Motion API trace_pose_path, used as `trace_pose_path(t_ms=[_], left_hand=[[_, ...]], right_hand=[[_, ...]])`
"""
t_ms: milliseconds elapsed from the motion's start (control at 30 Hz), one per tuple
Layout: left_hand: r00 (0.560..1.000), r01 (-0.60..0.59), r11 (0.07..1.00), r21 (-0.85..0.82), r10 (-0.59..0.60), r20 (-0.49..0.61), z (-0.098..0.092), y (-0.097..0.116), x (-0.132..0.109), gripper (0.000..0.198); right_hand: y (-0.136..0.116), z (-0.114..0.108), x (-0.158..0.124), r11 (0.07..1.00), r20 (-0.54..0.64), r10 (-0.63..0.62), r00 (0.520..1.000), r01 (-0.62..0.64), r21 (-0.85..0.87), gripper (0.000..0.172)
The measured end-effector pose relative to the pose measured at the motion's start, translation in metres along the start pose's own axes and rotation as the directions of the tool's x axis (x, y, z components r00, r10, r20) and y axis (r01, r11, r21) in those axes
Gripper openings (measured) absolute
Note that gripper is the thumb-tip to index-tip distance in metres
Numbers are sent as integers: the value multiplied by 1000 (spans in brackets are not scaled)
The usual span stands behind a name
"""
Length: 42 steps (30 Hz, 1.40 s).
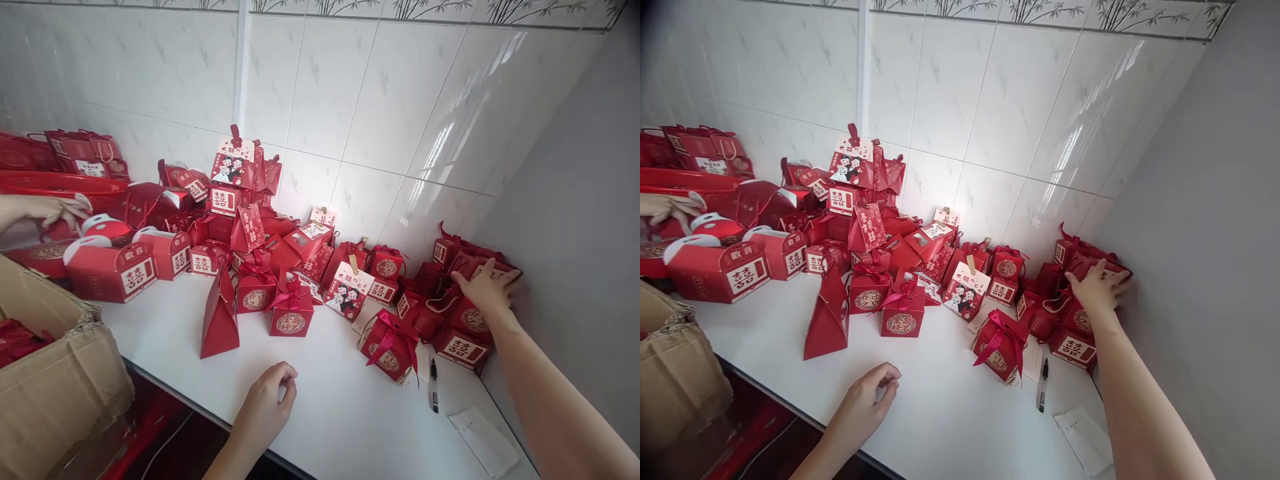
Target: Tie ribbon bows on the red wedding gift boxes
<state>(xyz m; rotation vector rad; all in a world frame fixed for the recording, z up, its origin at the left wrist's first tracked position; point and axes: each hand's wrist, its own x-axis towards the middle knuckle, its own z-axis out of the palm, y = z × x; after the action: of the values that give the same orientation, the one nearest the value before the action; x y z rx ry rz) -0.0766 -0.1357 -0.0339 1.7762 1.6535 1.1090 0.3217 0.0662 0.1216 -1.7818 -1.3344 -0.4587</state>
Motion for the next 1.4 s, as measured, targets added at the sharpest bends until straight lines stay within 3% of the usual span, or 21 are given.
trace_pose_path(t_ms=[67,133,200,267,367,500,633,700,800,867,933,1000,1067,1233,1333,1400], left_hand=[[1000,3,1000,1,-3,4,1,1,0,13],[1000,0,1000,3,0,6,1,3,0,13],[1000,-5,1000,12,5,2,1,4,-1,13],[1000,-14,1000,23,14,-3,1,5,-2,13],[999,-33,999,29,34,-8,1,6,-3,13],[998,-58,998,8,58,-6,1,4,-2,15],[998,-67,997,-45,66,-7,0,2,0,16],[997,-72,995,-62,72,-6,-1,2,1,15],[998,-65,996,-63,65,-2,-3,1,2,14],[998,-61,997,-53,61,0,-3,1,1,15],[997,-78,996,-42,78,-2,-2,1,0,15],[995,-100,995,-28,99,-5,-1,1,0,15],[994,-110,994,-6,110,-11,0,1,0,15],[994,-111,993,32,111,-8,0,2,0,16],[993,-119,992,35,119,-11,-1,3,0,16],[993,-121,992,36,121,-13,-1,3,0,16]], right_hand=[[-27,1,-7,999,-17,-43,999,43,-19,77],[-68,-6,-30,956,-9,-292,956,292,10,61],[-116,-17,-67,881,56,-471,880,466,78,46],[-163,-26,-115,799,191,-601,776,577,169,36],[-222,-26,-187,784,440,-616,653,563,261,40],[-270,3,-244,915,622,-401,672,327,236,74],[-285,27,-255,964,604,-266,751,186,193,56],[-279,24,-252,964,586,-264,767,186,191,49],[-248,-3,-249,933,487,-349,801,249,260,50],[-216,-33,-247,839,247,-487,838,370,399,53],[-178,-66,-240,769,22,-539,842,481,421,54],[-136,-95,-227,785,-135,-525,840,540,304,54],[-95,-114,-208,847,-204,-467,860,502,177,55],[-1,-119,-160,958,-115,-268,956,277,71,58],[41,-105,-145,979,115,-204,972,201,32,54],[62,-92,-141,982,307,-185,934,187,24,49]])
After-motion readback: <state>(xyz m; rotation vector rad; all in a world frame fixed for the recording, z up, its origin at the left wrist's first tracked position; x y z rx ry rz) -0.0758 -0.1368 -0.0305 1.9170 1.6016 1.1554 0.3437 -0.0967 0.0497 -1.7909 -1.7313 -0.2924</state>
